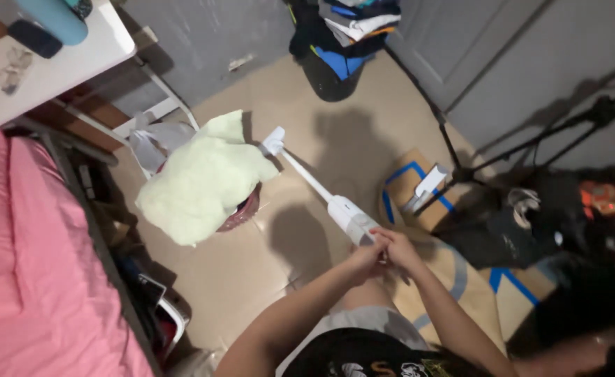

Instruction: The person moves a stack of clothes and a pillow before assembling a vacuum cleaner by hand. They then disassemble the extension tubes and floor nozzle to attach a crevice tool to the main body.

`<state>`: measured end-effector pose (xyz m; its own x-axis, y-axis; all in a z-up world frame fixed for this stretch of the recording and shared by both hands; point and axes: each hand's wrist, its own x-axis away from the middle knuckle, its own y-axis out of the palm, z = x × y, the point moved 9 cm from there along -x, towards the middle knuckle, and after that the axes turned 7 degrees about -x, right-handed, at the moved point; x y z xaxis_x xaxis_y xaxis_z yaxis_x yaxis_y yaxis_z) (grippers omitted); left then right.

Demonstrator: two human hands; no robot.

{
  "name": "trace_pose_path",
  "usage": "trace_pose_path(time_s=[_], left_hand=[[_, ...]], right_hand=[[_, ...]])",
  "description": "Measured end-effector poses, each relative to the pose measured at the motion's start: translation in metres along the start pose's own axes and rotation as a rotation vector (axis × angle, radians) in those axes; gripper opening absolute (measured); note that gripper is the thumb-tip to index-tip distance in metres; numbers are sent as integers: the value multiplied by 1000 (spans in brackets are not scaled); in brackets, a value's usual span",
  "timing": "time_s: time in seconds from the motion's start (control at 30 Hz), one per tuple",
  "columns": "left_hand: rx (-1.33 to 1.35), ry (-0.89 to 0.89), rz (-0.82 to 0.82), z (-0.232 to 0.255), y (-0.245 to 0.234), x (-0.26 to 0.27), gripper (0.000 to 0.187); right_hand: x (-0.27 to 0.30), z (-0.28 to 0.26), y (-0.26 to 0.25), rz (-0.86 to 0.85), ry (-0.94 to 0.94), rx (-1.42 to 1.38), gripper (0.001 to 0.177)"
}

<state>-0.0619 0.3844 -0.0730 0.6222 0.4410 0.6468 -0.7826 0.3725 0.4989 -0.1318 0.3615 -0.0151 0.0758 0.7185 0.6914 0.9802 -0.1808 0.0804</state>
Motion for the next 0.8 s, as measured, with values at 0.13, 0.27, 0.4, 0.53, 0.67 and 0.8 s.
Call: trace_pose_path(time_s=[0.13, 0.27, 0.4, 0.53, 0.67, 0.8], left_hand=[[-130, -117, 18, -26, 20, 66, 38], [-7, -76, -70, -63, 40, 86, 31], [-63, -148, 39, -98, 47, 109, 36], [-117, -103, 116, -140, 53, 115, 41], [-62, -73, 100, -192, 96, 151, 42], [-44, -73, 122, -207, 125, 185, 37]], right_hand=[[44, 46, -12, 74, -79, 18, 32], [69, 82, -20, 87, -79, -19, 31], [90, 102, -17, 31, -187, 65, 30], [96, 152, -37, -12, -312, 66, 31], [159, 203, -50, 0, -86, -39, 33], [192, 203, -68, -39, -255, 68, 35]])
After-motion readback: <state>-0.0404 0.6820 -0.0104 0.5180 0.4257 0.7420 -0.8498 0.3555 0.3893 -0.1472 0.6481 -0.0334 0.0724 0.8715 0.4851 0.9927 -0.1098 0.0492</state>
